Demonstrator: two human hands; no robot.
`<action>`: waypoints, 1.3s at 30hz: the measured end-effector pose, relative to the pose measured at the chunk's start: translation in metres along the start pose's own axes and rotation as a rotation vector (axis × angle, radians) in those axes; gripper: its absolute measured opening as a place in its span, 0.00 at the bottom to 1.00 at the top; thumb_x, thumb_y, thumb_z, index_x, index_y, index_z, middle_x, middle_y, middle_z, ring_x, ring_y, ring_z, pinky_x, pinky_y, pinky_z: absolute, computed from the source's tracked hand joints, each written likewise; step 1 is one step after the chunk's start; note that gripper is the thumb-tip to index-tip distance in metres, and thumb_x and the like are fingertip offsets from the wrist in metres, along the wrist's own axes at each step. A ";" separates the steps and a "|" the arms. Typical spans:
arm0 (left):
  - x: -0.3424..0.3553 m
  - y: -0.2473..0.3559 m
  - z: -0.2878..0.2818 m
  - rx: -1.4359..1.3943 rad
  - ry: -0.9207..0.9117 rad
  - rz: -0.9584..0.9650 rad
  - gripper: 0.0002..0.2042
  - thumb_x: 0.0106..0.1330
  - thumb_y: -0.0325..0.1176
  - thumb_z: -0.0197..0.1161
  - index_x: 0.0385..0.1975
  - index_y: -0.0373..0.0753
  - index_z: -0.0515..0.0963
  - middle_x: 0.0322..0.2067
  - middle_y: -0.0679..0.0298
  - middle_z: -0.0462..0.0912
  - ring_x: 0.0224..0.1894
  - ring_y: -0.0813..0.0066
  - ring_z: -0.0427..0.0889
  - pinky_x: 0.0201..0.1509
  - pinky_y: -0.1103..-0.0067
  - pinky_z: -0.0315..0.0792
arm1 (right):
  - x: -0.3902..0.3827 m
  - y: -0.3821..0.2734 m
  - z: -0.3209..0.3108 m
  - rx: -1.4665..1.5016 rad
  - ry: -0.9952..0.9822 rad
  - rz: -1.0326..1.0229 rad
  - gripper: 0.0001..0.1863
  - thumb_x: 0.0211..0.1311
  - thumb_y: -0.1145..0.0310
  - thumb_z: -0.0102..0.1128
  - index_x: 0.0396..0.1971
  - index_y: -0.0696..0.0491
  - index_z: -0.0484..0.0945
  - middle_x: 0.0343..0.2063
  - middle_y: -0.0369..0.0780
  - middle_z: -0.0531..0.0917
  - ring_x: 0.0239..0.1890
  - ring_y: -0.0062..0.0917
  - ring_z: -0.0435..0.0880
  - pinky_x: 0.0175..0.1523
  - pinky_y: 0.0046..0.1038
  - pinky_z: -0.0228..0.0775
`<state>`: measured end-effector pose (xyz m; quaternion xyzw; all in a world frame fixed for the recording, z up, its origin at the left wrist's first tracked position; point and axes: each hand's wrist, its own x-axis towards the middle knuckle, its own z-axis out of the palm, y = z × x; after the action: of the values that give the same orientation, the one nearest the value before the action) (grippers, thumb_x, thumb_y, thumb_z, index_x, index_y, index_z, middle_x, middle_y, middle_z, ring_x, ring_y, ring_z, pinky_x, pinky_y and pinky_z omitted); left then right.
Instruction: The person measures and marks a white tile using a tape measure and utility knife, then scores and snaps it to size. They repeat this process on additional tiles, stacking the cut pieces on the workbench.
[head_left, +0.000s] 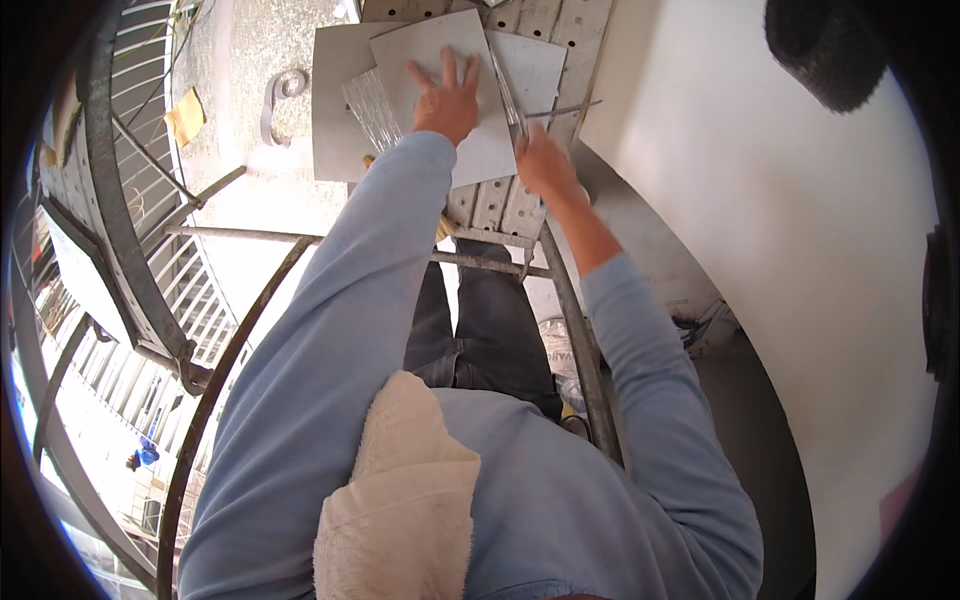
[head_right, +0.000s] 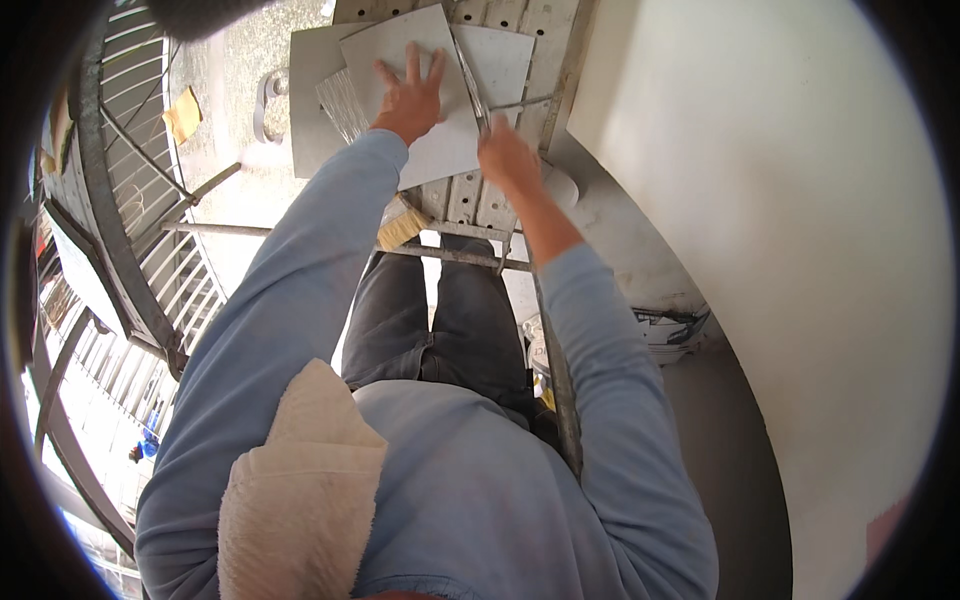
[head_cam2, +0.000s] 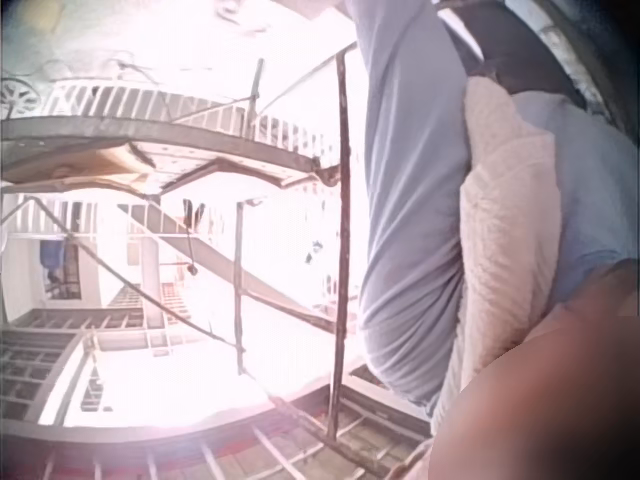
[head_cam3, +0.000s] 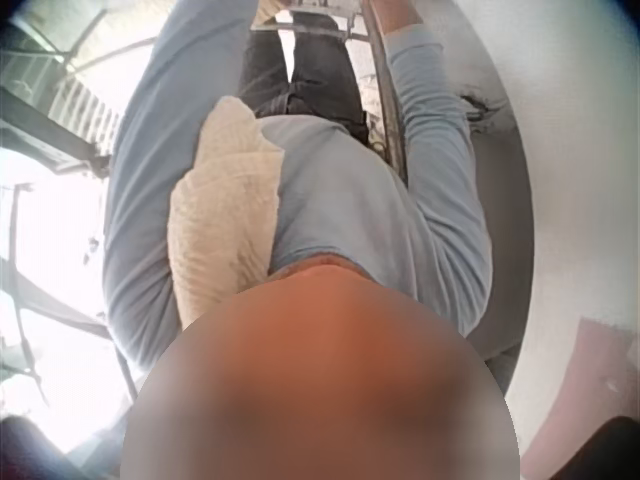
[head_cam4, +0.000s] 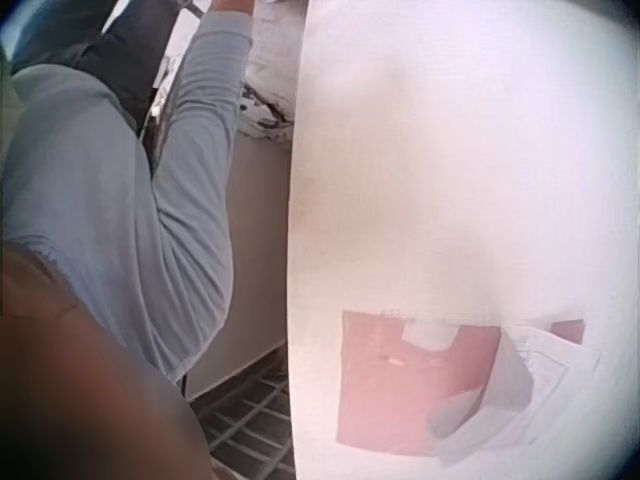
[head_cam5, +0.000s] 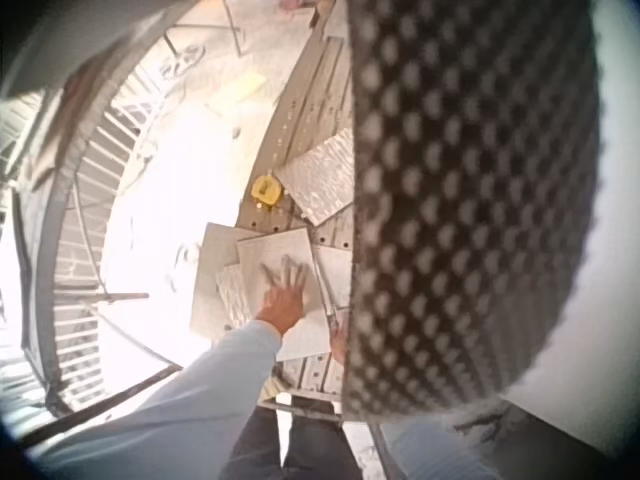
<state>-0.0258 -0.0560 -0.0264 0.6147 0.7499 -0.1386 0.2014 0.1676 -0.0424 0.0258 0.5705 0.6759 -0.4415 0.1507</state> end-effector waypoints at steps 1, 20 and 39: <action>-0.002 0.000 -0.001 -0.032 0.040 -0.012 0.40 0.68 0.34 0.60 0.79 0.58 0.50 0.80 0.49 0.40 0.70 0.05 0.43 0.63 0.43 0.75 | 0.021 -0.008 -0.005 0.036 0.068 -0.069 0.20 0.76 0.55 0.46 0.52 0.58 0.70 0.44 0.59 0.85 0.50 0.60 0.82 0.56 0.56 0.72; 0.000 -0.002 0.006 -0.088 0.082 0.037 0.54 0.57 0.42 0.79 0.79 0.48 0.47 0.76 0.34 0.45 0.69 0.23 0.64 0.75 0.31 0.41 | 0.111 -0.055 -0.011 -0.018 0.125 -0.114 0.21 0.73 0.57 0.47 0.58 0.54 0.72 0.53 0.55 0.84 0.59 0.51 0.81 0.64 0.51 0.71; -0.003 0.002 -0.017 -0.024 -0.104 0.016 0.44 0.67 0.37 0.65 0.80 0.51 0.46 0.78 0.41 0.41 0.71 0.11 0.51 0.74 0.34 0.52 | 0.001 0.012 0.023 -0.118 -0.042 0.042 0.18 0.75 0.58 0.46 0.57 0.52 0.70 0.46 0.55 0.86 0.52 0.52 0.85 0.59 0.53 0.74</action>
<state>-0.0258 -0.0502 -0.0101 0.6103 0.7350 -0.1598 0.2484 0.1710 -0.0602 0.0070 0.5652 0.6854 -0.4096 0.2076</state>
